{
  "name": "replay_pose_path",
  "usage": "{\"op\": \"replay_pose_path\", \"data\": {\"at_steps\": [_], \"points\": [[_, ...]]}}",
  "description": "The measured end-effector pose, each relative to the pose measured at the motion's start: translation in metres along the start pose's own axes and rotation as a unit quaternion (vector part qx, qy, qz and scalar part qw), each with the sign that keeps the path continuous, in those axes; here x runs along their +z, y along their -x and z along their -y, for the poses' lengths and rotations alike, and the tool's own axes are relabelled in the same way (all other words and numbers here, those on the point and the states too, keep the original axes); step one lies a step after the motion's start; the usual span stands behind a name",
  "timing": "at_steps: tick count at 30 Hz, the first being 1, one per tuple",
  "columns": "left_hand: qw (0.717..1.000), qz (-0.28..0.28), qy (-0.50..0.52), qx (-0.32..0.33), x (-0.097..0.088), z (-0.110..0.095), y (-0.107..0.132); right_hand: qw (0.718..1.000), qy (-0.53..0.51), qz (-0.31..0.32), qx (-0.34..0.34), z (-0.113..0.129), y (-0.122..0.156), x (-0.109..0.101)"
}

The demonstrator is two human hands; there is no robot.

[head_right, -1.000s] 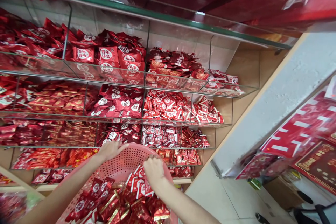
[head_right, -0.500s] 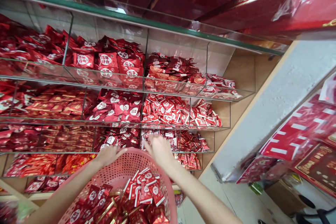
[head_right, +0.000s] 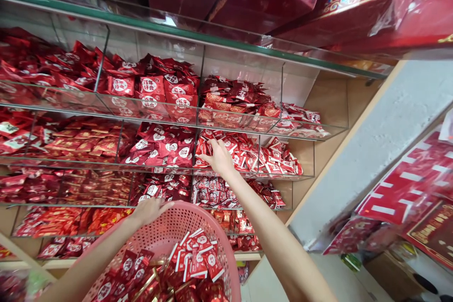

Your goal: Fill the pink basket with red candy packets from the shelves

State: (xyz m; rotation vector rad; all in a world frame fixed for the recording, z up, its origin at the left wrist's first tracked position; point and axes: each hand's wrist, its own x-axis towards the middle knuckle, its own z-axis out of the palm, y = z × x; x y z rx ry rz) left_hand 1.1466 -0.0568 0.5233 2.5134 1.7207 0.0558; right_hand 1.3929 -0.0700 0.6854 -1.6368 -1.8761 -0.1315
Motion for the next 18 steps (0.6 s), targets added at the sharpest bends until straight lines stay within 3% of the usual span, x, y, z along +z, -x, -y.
{"op": "replay_pose_path", "data": {"at_steps": [5,12,18], "points": [[1.0,-0.002,0.002,-0.004,0.0016,0.0005,-0.0012,1.0,0.007,-0.011,0.0,-0.0092,-0.001,0.001],[1.0,0.0,0.005,-0.002,0.0024,0.0013,-0.0014,0.999,0.024,-0.021,-0.021,-0.0007,0.0022,0.0055],[1.0,0.007,-0.006,-0.009,0.0006,0.0001,-0.0015,0.996,-0.022,-0.072,-0.04,-0.0059,0.0036,0.0011]]}}
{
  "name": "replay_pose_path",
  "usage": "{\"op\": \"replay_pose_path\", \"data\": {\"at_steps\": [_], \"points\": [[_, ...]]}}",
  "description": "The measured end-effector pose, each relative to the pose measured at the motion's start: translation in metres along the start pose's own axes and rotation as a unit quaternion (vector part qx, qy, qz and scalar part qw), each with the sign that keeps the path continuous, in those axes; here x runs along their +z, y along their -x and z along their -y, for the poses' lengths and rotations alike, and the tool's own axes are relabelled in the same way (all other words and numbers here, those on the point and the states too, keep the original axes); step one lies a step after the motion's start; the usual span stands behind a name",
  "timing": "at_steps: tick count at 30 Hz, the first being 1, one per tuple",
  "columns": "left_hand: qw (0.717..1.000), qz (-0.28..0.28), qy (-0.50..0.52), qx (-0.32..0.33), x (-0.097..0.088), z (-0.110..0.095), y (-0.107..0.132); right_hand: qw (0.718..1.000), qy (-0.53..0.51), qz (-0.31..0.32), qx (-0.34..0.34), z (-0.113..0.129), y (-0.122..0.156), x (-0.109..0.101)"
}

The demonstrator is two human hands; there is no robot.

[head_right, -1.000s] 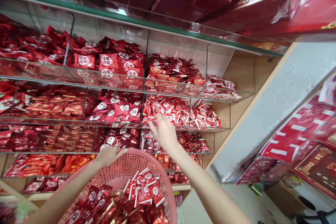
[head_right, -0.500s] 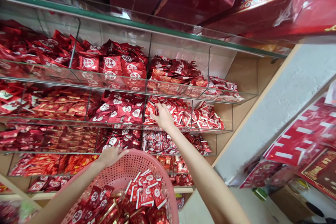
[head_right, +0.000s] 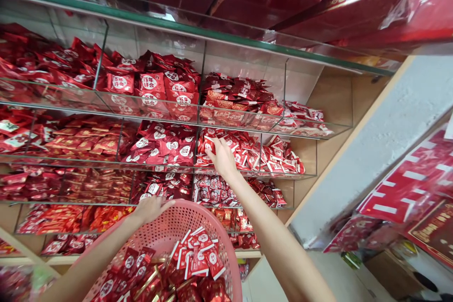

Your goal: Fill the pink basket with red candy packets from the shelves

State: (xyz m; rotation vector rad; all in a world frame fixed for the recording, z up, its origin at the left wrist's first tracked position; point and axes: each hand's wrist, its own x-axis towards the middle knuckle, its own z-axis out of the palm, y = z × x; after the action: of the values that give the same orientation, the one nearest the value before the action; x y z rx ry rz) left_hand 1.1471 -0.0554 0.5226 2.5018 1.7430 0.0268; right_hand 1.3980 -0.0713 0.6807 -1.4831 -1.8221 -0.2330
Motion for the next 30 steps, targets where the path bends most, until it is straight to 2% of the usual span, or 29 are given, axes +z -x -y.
{"op": "replay_pose_path", "data": {"at_steps": [3,6,8,11,14,16,18,21,24,27,30], "points": [[1.0,0.001,-0.008,-0.002,0.0,-0.001,0.0,0.998,-0.06,-0.031,0.001,-0.005,0.005,-0.007],[1.0,0.003,-0.004,-0.001,0.001,-0.001,0.0,0.984,-0.171,-0.034,0.045,-0.01,0.01,-0.014],[1.0,0.003,-0.005,-0.002,0.001,-0.001,0.0,0.958,-0.269,-0.024,0.097,-0.012,0.012,-0.018],[1.0,0.004,-0.009,-0.002,0.001,-0.002,-0.001,0.9,-0.397,0.001,0.182,-0.013,0.016,-0.026],[1.0,0.009,-0.007,0.0,0.001,-0.002,-0.001,0.855,-0.47,0.026,0.218,-0.005,0.028,-0.035],[1.0,0.01,-0.006,-0.003,0.001,-0.002,-0.002,0.846,-0.49,0.065,0.201,0.007,0.044,-0.037],[1.0,0.011,-0.004,-0.009,0.001,-0.002,-0.002,0.837,-0.501,0.137,0.171,0.019,0.066,-0.032],[1.0,0.014,0.002,-0.014,0.001,-0.002,-0.002,0.802,-0.513,0.266,0.151,0.03,0.105,-0.009],[1.0,0.014,0.0,-0.01,-0.001,-0.003,-0.001,0.778,-0.496,0.358,0.145,0.028,0.142,0.016],[1.0,0.016,-0.006,-0.002,-0.001,-0.003,0.0,0.771,-0.469,0.406,0.142,0.019,0.167,0.031],[1.0,0.02,-0.008,-0.004,-0.001,-0.004,-0.001,0.793,-0.426,0.415,0.132,0.014,0.183,0.034]]}}
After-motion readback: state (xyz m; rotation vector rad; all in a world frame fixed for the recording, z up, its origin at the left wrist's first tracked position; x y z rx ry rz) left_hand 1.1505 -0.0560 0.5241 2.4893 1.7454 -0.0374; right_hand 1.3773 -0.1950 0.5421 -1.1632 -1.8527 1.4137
